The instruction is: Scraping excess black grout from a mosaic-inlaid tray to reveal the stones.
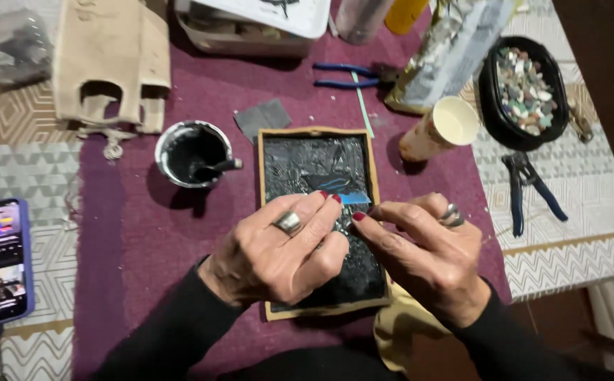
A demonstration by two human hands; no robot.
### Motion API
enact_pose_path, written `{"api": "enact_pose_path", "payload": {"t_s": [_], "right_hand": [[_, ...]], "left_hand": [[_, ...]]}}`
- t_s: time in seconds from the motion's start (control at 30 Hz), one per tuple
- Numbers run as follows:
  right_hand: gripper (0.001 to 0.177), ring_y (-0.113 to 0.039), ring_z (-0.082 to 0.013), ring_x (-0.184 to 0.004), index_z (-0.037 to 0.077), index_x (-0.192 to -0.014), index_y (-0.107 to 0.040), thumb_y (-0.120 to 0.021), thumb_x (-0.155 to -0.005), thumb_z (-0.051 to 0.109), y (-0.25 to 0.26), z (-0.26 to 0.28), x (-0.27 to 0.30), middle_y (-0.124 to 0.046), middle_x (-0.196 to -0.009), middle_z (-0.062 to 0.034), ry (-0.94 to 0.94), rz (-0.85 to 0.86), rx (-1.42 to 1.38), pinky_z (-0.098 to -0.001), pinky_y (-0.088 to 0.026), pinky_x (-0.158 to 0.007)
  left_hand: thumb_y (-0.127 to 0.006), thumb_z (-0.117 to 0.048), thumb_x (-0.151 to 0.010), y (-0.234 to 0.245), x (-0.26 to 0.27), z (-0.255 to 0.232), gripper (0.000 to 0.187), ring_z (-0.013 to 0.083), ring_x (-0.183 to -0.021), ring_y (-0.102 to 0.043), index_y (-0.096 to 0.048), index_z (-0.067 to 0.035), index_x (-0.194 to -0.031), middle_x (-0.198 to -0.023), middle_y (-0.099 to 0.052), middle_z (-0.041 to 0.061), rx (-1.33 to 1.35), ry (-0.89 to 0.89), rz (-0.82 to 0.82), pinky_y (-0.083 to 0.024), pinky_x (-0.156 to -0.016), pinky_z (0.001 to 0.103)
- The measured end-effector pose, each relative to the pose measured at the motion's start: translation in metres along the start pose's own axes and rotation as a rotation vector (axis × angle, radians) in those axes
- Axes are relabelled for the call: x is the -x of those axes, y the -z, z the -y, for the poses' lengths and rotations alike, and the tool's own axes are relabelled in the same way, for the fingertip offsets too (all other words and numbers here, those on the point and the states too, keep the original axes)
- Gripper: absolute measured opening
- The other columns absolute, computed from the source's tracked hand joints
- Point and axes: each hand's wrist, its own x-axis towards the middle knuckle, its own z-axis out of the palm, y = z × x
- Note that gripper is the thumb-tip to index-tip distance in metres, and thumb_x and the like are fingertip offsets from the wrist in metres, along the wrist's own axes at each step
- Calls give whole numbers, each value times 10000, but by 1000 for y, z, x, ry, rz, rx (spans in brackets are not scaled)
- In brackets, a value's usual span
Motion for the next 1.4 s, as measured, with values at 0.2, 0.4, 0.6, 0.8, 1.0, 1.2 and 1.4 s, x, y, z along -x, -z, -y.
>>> {"api": "enact_pose_path", "payload": {"t_s": [0.2,0.4,0.6,0.8,1.0,1.2,1.4], "right_hand": [[199,-608,-199,-725,65,-1028,-772,-753,-843,-8,-18,-10,35,-731,-1033,-92,-41,15,-37,-293,-486,-608],[101,-615,-212,-752,28,-912,-752,-782,-821,-4,-23,-6,44,-703,-985,-113,-137,-53,-42,-319,-471,-677],[188,-604,-233,-731,-5,-991,-754,-769,-807,-40,-39,-5,48,-723,-987,-122,-99,-24,-95,-325,-492,-676],[167,-635,-208,-734,-11,-1007,-781,-739,-859,-77,-59,-9,63,-721,-951,-115,-81,-39,-20,-313,-482,-663],[214,-525,-305,-648,1,-998,-736,-530,-1051,16,-71,-24,79,-660,-858,-157,36,-62,38,-339,-515,-598],[149,-600,-330,-743,111,-977,-752,-723,-837,68,-65,-29,97,-683,-913,-108,-213,144,-225,-422,-547,-660],[137,-640,-337,-692,43,-933,-748,-646,-841,35,-83,-24,104,-695,-766,-134,-247,344,-572,-407,-553,-592]], "left_hand": [[-654,-80,-939,-25,14,-8,123,320,-887,-740,-547,-25,-966,-1085,-718,234,120,15,81,-599,-812,401],[-668,-31,-928,-37,27,-14,114,302,-865,-756,-560,-24,-966,-1108,-717,212,147,33,106,-609,-805,396],[-660,-24,-935,-35,34,-12,129,272,-876,-727,-554,-26,-1008,-1093,-699,160,217,45,125,-595,-796,366],[-670,-13,-925,-47,51,-18,109,298,-861,-726,-571,-14,-969,-1080,-703,196,273,76,112,-602,-779,384],[-468,-59,-1033,-56,64,-14,112,317,-762,-737,-571,-21,-1017,-929,-716,221,192,-35,-154,-643,-689,388],[-682,118,-844,-70,130,5,221,216,-761,-741,-548,-47,-907,-1031,-746,141,227,281,-176,-654,-663,313],[-724,-147,-959,-111,183,26,57,144,-670,-737,-679,-127,-989,-934,-817,-22,-90,488,-365,-558,-640,255]]}}
